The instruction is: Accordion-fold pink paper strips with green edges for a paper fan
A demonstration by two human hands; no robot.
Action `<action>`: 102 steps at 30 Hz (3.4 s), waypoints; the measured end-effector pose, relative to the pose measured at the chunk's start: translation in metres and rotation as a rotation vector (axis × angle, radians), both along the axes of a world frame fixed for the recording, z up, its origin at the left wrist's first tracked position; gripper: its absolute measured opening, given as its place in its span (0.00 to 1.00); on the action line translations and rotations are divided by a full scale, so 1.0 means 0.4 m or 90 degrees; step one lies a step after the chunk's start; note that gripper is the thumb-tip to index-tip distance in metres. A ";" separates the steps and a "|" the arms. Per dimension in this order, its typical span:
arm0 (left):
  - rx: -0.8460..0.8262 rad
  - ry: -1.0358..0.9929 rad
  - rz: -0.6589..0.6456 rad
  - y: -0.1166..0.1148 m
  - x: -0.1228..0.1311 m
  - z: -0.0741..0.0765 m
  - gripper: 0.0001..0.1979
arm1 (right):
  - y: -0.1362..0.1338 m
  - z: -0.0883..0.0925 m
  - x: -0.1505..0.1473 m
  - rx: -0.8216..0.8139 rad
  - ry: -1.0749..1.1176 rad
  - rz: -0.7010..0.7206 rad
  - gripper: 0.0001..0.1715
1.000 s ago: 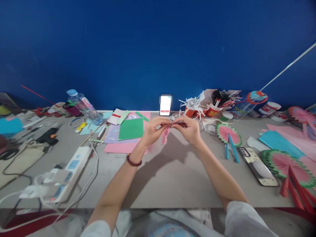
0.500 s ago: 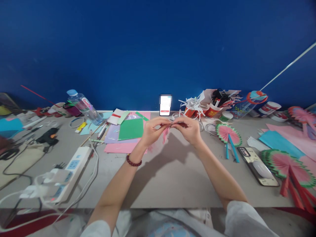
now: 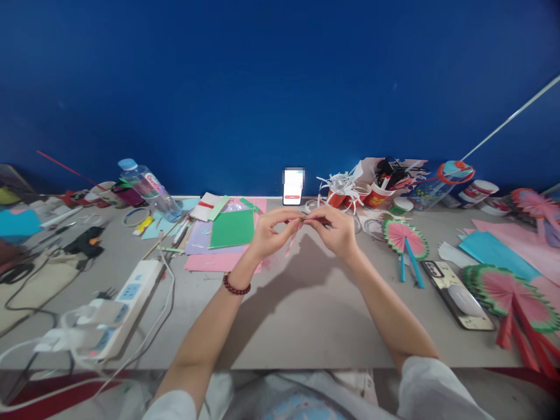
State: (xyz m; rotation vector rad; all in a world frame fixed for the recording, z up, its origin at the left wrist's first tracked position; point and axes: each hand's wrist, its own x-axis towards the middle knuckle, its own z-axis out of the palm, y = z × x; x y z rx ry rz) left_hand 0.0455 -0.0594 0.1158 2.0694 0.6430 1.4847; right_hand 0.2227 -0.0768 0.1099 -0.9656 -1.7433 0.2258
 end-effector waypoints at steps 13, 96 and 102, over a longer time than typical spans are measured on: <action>-0.007 0.099 0.020 -0.012 -0.008 0.016 0.06 | 0.004 0.008 0.013 0.038 -0.044 0.039 0.07; -0.091 0.051 -0.044 -0.003 -0.029 0.039 0.06 | 0.003 0.017 0.003 0.064 0.044 0.120 0.05; 0.029 0.074 -0.008 -0.006 -0.026 0.034 0.06 | 0.000 0.015 0.005 0.031 0.053 0.124 0.05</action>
